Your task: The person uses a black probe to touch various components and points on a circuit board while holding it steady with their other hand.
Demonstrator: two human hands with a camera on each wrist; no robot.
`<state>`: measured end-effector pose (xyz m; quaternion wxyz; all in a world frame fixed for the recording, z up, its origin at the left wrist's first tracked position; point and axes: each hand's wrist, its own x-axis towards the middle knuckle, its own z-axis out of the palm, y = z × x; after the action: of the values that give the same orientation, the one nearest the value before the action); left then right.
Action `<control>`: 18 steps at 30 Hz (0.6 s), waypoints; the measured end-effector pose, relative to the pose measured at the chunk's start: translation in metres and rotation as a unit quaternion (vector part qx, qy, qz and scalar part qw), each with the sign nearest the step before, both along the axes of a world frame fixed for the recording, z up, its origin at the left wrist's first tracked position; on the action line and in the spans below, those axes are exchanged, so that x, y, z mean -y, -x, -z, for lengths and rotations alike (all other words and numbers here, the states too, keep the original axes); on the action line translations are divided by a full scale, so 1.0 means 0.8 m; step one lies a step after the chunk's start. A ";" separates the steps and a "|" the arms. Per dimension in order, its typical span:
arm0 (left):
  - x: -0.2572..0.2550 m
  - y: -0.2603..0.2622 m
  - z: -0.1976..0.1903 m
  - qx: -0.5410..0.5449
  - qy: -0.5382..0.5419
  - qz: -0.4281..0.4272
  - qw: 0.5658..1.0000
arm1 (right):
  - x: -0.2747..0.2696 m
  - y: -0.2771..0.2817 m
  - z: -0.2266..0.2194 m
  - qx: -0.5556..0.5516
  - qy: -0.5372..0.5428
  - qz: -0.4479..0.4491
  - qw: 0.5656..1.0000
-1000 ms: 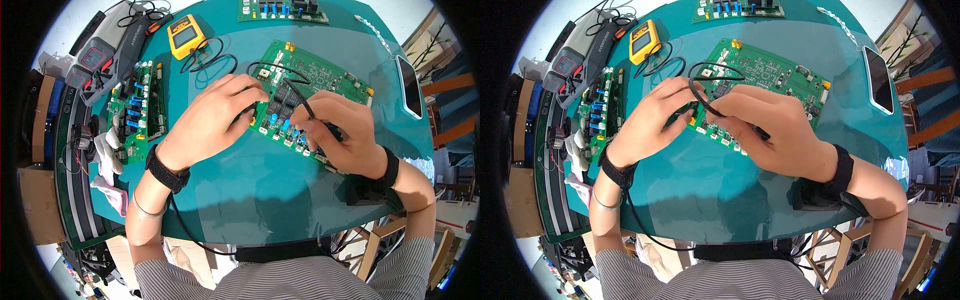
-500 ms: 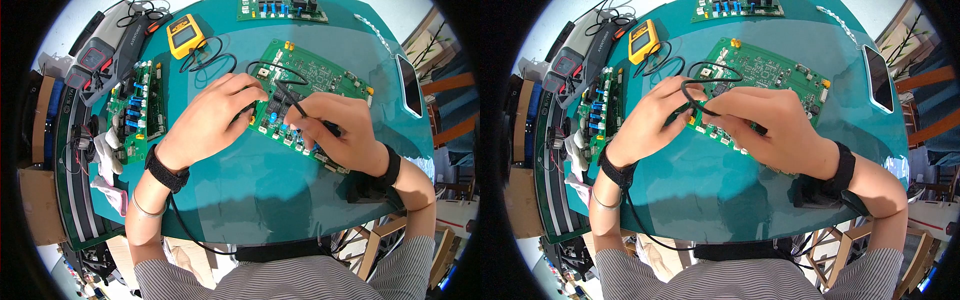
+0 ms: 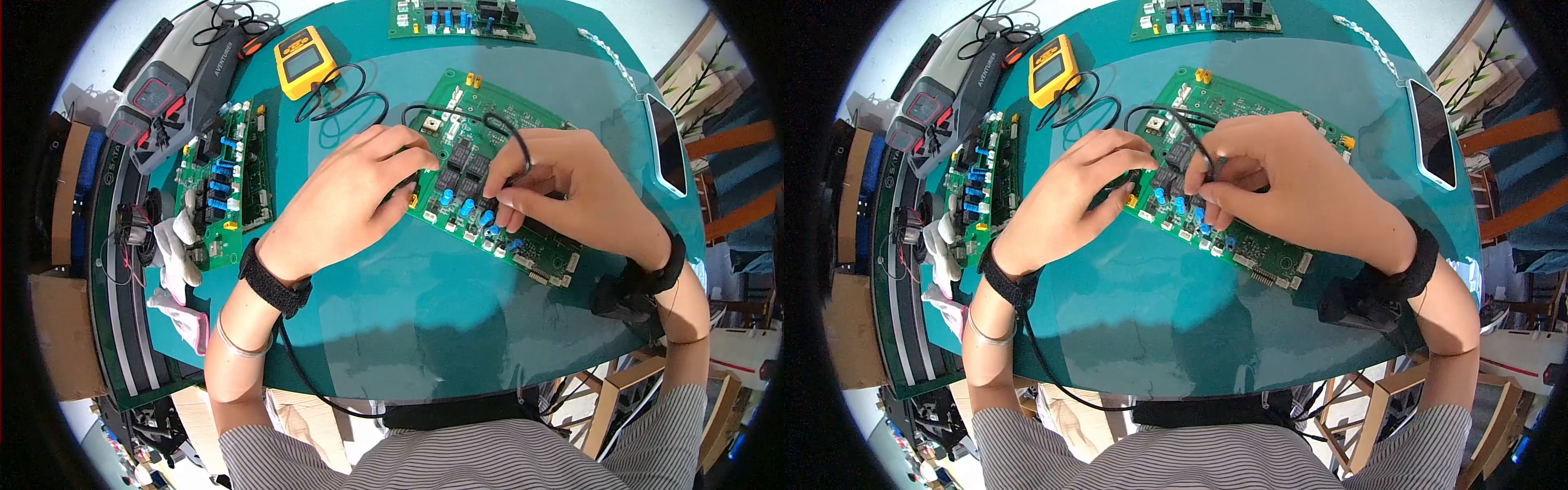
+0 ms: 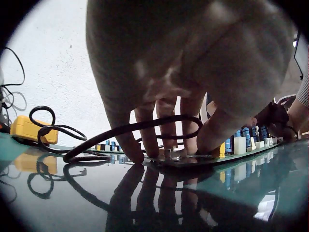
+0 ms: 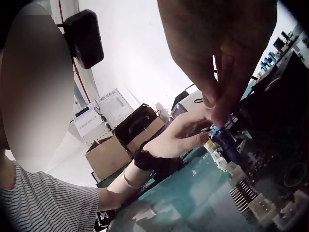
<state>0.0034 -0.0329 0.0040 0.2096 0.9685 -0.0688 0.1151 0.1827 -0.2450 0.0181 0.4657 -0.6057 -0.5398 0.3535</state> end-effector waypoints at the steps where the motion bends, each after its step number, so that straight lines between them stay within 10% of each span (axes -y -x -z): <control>1: 0.000 0.000 0.000 0.001 0.000 0.002 1.000 | 0.000 -0.001 -0.003 0.000 0.000 0.000 1.000; 6: -0.001 -0.001 0.001 0.005 -0.001 0.007 1.000 | 0.002 -0.004 -0.016 0.331 -0.059 -0.019 0.942; 18: -0.001 0.000 0.000 0.007 0.001 0.007 1.000 | 0.008 -0.014 -0.022 0.383 -0.029 -0.068 0.921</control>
<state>0.0035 -0.0321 0.0040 0.2108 0.9670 -0.0772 0.1203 0.1939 -0.2511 0.0358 0.2155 -0.6426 -0.7271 0.1091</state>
